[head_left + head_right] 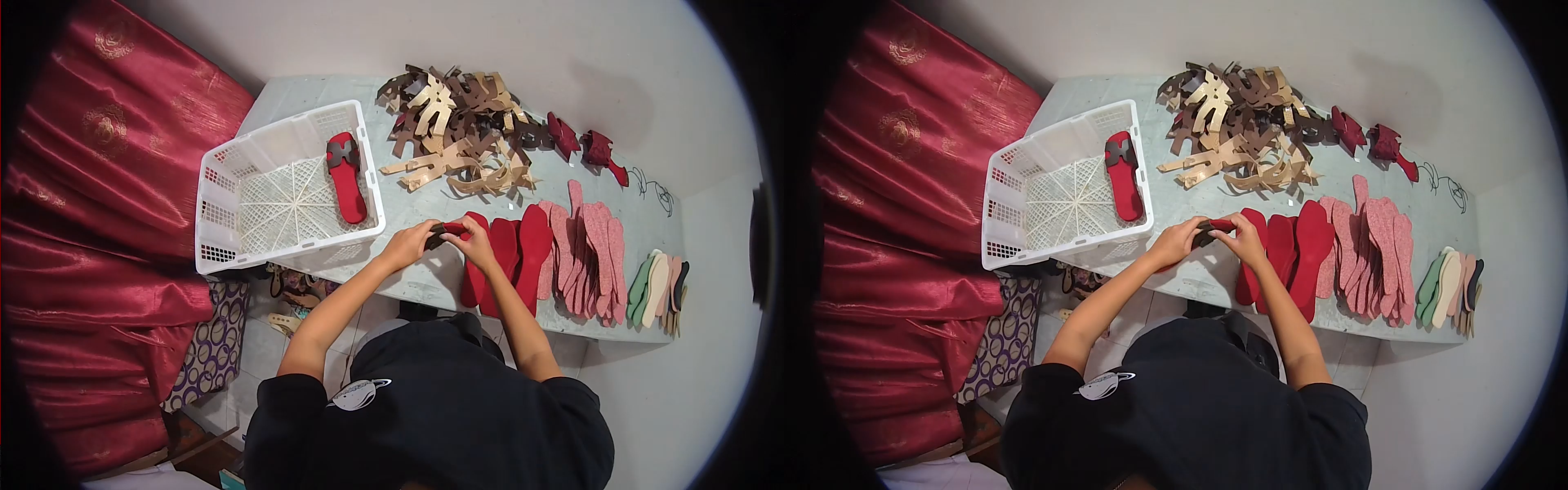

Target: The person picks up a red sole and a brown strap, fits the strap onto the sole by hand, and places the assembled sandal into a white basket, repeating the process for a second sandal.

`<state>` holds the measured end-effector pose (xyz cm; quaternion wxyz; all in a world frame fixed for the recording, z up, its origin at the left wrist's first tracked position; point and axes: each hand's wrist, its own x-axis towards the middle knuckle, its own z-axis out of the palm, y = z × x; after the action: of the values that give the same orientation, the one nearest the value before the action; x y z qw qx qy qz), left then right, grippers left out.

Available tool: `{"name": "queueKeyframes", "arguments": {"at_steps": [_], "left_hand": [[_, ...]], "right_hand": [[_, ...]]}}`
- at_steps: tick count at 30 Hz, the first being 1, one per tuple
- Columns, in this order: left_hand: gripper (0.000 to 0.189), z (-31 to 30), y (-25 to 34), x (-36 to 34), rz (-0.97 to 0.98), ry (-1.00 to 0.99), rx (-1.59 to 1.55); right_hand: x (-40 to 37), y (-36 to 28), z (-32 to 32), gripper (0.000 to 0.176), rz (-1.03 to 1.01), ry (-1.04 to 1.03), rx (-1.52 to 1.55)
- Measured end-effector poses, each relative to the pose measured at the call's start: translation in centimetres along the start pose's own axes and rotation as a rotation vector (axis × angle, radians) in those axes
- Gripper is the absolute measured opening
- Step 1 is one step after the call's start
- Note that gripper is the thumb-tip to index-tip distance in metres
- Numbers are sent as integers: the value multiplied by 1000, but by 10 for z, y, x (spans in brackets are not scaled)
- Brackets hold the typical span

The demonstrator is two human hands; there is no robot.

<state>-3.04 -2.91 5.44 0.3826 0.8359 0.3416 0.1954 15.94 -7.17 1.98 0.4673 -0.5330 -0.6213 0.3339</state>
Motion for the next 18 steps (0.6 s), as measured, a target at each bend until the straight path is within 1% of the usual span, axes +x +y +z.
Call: {"name": "queueKeyframes", "arguments": {"at_steps": [1,2,3,4,5,6,7,8,9,11,12,13,15,16,18], "left_hand": [[29,-2,-2,0,6,4,5],[30,-3,-4,1,2,85,-93],[32,-5,-6,1,-1,167,-192],[30,-11,0,0,22,203,-257],[30,-14,3,-1,27,212,-252],[29,-19,6,-1,17,242,-400],[29,-24,10,0,10,273,-547],[29,-29,13,1,43,294,-655],[29,-36,18,0,48,306,-648],[27,-50,25,-4,-2,323,-793],[29,-54,25,-6,3,350,-795],[29,-58,24,-7,13,360,-784],[29,-63,21,-11,15,409,-815],[29,-66,19,-12,5,425,-844],[29,-73,17,-17,-5,455,-826]], "right_hand": [[7,-9,-5,28,40,-62,106],[13,-18,-10,31,104,-126,299],[18,-26,-14,38,109,-139,386],[21,-37,-18,39,139,-121,464],[24,-48,-19,41,168,-105,542],[28,-57,-18,41,157,-112,541],[31,-66,-14,41,112,-76,610],[33,-72,-9,41,71,-42,679],[36,-75,-5,41,60,-51,680],[40,-78,4,40,51,-79,687],[44,-77,12,36,20,-69,677],[46,-77,14,36,4,-75,679],[52,-84,17,29,213,-120,493],[56,-90,23,22,161,-80,498],[64,-100,32,22,162,-86,493]]}}
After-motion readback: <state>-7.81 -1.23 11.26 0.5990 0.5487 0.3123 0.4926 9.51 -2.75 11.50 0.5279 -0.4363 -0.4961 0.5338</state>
